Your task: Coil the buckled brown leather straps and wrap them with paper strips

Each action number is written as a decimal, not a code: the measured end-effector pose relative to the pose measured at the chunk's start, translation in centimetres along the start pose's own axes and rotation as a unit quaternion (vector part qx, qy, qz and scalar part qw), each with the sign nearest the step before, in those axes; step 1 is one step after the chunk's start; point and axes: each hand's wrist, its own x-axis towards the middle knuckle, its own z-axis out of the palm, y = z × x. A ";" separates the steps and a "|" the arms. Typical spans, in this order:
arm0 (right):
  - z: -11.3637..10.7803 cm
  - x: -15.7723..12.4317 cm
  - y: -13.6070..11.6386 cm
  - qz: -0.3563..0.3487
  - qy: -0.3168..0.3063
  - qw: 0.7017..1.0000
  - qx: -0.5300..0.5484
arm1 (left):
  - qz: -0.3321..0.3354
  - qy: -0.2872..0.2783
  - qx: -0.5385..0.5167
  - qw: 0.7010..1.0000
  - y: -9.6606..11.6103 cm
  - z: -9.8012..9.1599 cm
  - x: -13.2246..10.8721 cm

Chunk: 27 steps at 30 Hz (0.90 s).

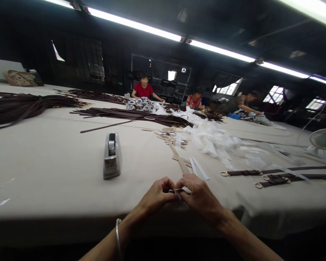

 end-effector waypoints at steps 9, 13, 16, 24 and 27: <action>-2.8 -1.6 -2.2 -0.129 -0.098 0.985 -0.063 | -0.112 -0.021 -0.110 0.987 0.6 0.2 -0.9; -2.8 -1.8 -2.1 -0.122 -0.083 0.989 -0.022 | -0.142 -0.041 -0.171 0.974 1.4 -0.2 -2.3; -1.4 -1.3 -1.7 -0.098 -0.064 0.993 0.011 | -0.141 -0.040 -0.202 0.968 1.8 -0.6 -3.1; 1.4 3.2 -4.2 -0.065 -0.147 0.971 0.175 | -0.064 0.115 -0.152 0.980 3.0 -4.8 -8.2; 2.3 6.2 -5.2 0.007 -0.186 0.941 0.283 | -0.024 0.195 -0.155 0.968 3.5 -7.4 -12.8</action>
